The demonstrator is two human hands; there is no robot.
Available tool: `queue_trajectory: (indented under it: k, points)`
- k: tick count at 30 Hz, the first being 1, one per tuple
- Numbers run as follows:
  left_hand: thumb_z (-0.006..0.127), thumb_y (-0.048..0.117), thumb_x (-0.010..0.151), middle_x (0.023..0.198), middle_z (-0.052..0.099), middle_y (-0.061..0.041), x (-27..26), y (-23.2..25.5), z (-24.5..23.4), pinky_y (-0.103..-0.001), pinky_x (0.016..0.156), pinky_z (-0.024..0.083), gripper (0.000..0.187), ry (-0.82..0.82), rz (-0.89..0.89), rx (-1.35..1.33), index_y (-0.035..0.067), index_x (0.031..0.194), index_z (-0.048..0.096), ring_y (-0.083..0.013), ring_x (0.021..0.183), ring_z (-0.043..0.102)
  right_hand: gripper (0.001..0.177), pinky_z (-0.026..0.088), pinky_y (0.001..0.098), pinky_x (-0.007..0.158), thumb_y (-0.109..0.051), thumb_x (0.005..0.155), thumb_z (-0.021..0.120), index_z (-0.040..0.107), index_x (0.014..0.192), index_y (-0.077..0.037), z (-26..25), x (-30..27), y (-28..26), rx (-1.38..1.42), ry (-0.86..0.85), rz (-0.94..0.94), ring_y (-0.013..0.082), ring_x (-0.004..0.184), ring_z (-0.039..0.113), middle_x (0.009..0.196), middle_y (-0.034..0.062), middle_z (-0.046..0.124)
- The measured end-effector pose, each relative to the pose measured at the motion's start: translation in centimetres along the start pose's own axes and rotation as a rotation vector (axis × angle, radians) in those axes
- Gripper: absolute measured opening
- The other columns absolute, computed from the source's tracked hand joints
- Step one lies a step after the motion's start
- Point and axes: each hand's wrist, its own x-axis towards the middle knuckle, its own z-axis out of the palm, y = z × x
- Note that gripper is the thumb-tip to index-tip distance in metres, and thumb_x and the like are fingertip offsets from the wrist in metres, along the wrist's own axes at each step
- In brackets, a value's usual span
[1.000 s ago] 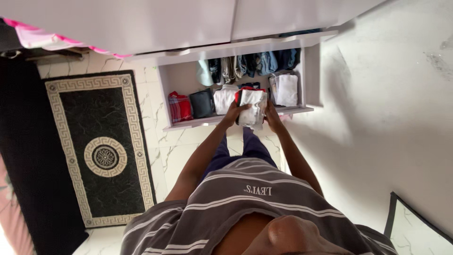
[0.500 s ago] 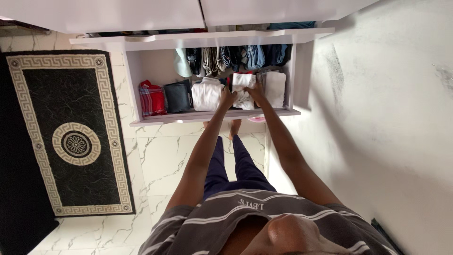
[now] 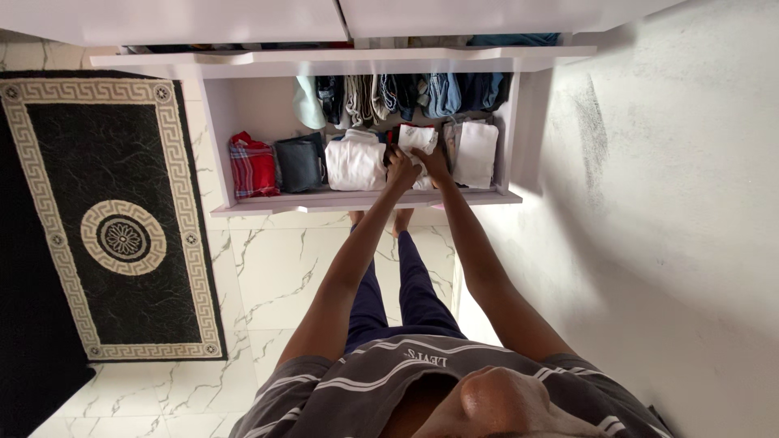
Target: The person takes a pair of shorts from a dresser drawer, folds them, and places clothes from a bed into the drawer before closing it.
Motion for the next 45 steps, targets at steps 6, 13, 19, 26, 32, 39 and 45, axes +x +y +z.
queue_trajectory:
  k: [6,13,19,26,32,39,45]
  points:
    - [0.071,0.040,0.080,0.147,0.033,-0.040,1.2,0.3,1.0,-0.054,0.092,0.054,0.116,-0.176,-0.053,0.020,-0.012,0.156,0.000,-0.0545,0.117,0.056,0.061,0.049,0.0351,0.091,-0.017,0.073,0.086,0.064,0.127,0.000,-1.6,0.2,0.4,0.066,0.127,0.196,0.0240,0.107,0.065,0.118,0.0091,0.071]
    - [0.073,0.062,0.072,0.111,0.069,-0.032,2.0,-1.0,0.1,-0.045,0.089,0.054,0.088,-0.124,-0.016,-0.188,-0.014,0.116,0.065,-0.0398,0.109,0.069,0.044,0.054,0.0415,0.079,-0.013,0.078,0.087,0.069,0.111,0.009,-2.0,0.0,0.6,-0.019,0.167,0.122,0.0268,0.090,0.066,0.104,0.0151,0.071]
    - [0.070,0.071,0.083,0.101,0.068,-0.033,1.8,-1.2,0.5,-0.045,0.086,0.051,0.086,-0.182,0.028,-0.281,-0.009,0.114,0.068,-0.0398,0.102,0.068,0.047,0.053,0.0403,0.087,-0.024,0.086,0.078,0.068,0.116,0.010,-2.1,-1.5,0.3,-0.226,0.259,-0.005,0.0291,0.096,0.070,0.107,0.0178,0.073]
    - [0.075,0.061,0.075,0.120,0.060,-0.036,0.5,0.1,1.1,-0.044,0.092,0.050,0.103,-0.099,0.122,-0.467,-0.018,0.131,0.041,-0.0439,0.113,0.063,0.080,0.035,0.0545,0.113,-0.023,0.099,0.067,0.022,0.156,0.011,-2.3,-5.5,2.0,-0.727,0.377,-0.396,0.0519,0.133,0.042,0.150,0.0371,0.037]
    - [0.063,0.057,0.095,0.130,0.064,-0.037,-0.1,1.0,0.3,-0.047,0.102,0.050,0.081,-0.133,0.158,-0.207,-0.011,0.137,0.052,-0.0456,0.124,0.062,0.092,0.030,0.0596,0.114,-0.034,0.095,0.072,0.016,0.152,0.013,-0.6,-5.6,0.2,-0.857,0.475,-0.220,0.0544,0.135,0.032,0.145,0.0396,0.034]
    - [0.065,0.010,0.096,0.119,0.077,-0.011,-2.9,-2.6,-13.4,-0.034,0.087,0.058,0.012,0.255,0.287,-0.380,0.002,0.101,0.073,-0.0224,0.104,0.074,0.067,0.032,0.0533,0.119,-0.025,0.096,0.070,0.039,0.151,-0.002,-1.0,-9.5,-9.4,-0.517,0.530,-0.683,0.0389,0.143,0.040,0.149,0.0219,0.044]
    - [0.075,0.012,0.087,0.148,0.043,-0.021,-7.4,-2.4,-36.9,-0.055,0.116,0.030,0.059,1.070,0.433,0.139,-0.002,0.140,0.051,-0.0392,0.142,0.033,0.036,0.040,0.0516,0.114,-0.014,0.100,0.072,0.058,0.132,-0.006,-3.1,-8.3,-25.4,-0.906,0.510,-1.017,0.0394,0.135,0.046,0.140,0.0175,0.050]
